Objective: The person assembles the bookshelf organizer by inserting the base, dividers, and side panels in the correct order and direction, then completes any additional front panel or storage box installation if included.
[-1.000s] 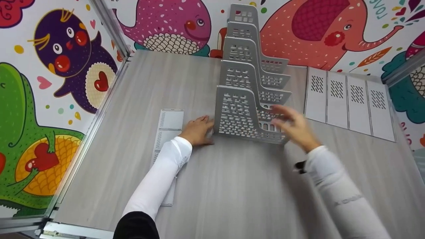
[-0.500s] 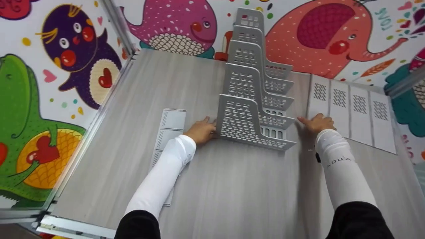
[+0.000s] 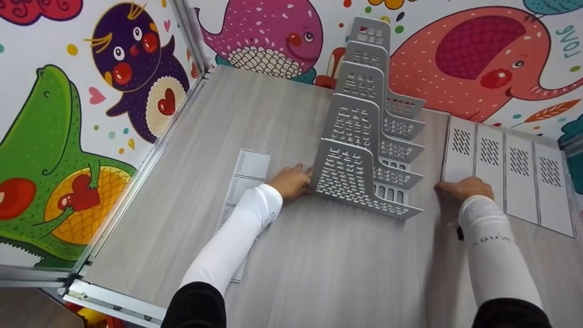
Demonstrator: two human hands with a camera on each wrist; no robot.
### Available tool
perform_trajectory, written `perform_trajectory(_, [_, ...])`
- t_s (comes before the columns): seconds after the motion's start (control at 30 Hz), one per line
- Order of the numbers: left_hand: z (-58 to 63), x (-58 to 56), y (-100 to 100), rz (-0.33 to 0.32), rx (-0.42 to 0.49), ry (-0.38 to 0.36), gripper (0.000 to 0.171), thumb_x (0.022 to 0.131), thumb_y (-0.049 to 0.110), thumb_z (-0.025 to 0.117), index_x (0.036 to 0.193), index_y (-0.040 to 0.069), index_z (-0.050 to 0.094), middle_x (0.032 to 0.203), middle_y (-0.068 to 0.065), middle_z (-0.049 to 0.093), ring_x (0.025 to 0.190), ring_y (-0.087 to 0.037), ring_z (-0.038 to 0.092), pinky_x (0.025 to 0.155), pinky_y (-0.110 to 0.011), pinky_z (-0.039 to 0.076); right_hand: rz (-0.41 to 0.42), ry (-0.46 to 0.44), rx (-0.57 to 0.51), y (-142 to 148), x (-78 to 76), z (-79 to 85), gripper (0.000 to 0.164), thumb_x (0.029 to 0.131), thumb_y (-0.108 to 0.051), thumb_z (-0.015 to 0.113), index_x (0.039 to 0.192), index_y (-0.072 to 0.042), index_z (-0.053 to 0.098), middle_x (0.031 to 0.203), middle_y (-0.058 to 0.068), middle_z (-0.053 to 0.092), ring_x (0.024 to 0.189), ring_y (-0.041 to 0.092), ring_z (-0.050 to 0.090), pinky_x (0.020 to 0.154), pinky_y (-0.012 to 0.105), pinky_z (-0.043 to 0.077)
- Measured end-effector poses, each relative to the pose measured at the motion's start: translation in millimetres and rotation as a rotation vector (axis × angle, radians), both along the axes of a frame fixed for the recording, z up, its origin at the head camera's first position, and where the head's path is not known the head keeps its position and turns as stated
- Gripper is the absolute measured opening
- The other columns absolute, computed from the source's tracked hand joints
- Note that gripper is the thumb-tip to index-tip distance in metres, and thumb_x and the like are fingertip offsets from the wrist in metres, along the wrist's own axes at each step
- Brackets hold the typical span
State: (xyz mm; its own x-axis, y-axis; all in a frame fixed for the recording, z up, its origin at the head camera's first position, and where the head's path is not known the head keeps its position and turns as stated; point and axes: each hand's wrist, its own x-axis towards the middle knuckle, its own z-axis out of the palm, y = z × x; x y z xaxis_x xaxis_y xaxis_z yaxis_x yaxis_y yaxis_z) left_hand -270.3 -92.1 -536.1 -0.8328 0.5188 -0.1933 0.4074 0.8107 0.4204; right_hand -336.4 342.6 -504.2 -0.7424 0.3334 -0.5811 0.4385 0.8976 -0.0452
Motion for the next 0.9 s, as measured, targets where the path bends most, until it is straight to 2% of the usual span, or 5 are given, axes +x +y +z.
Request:
perform_trajectory(0.1, [-0.8,-1.0,4.1,-0.054,0.014,0.038,0.038,0.088,0.023,0.063,0.126,0.021,0.063,0.148,-0.009,0.044,0.14,-0.034,0.037,0.113,-0.048,0.033,0.03,0.023,0.044,6.1,13.9,5.0,0.086,0.086,-0.052,0.049,0.13,0.021,0.038,0.125,0.04,0.047,0.106,0.048,0.054,0.084,0.052,0.052])
perform_trajectory(0.27, [-0.4,-3.1,10.6,-0.116,0.032,0.084,0.038,0.088,0.018,0.064,0.126,0.017,0.063,0.146,-0.012,0.045,0.139,-0.032,0.039,0.112,-0.046,0.034,0.039,0.074,0.212,22.2,30.6,1.6,0.085,0.091,-0.033,0.035,0.134,0.03,-0.002,0.13,0.053,0.031,0.122,0.063,0.038,0.097,0.064,0.042])
perform_trajectory(0.4, [-1.4,-3.4,19.5,-0.12,0.03,0.094,0.035,0.088,0.019,0.063,0.123,0.017,0.065,0.146,-0.012,0.045,0.139,-0.031,0.039,0.112,-0.045,0.035,0.077,0.252,0.197,41.9,39.5,6.2,0.071,0.09,-0.022,0.028,0.133,0.032,0.011,0.121,0.053,0.041,0.11,0.063,0.047,0.088,0.07,0.042])
perform_trajectory(0.57, [-2.9,-1.4,37.7,-0.09,-0.015,0.063,0.037,0.09,0.023,0.061,0.126,0.016,0.063,0.147,-0.015,0.044,0.139,-0.036,0.038,0.113,-0.05,0.032,0.091,0.646,0.134,66.9,52.8,32.7,0.046,0.086,-0.008,0.029,0.117,0.023,0.043,0.096,0.05,0.054,0.087,0.062,0.053,0.073,0.066,0.043])
perform_trajectory(0.9, [-3.5,1.1,79.5,-0.086,-0.038,0.068,0.03,0.089,0.024,0.062,0.116,0.012,0.069,0.144,-0.013,0.048,0.141,-0.026,0.037,0.113,-0.052,0.03,-0.281,0.842,-0.148,89.6,83.3,93.0,0.049,0.099,-0.01,0.029,0.148,-0.013,0.03,0.149,0.015,0.035,0.135,0.038,0.041,0.11,0.056,0.029])
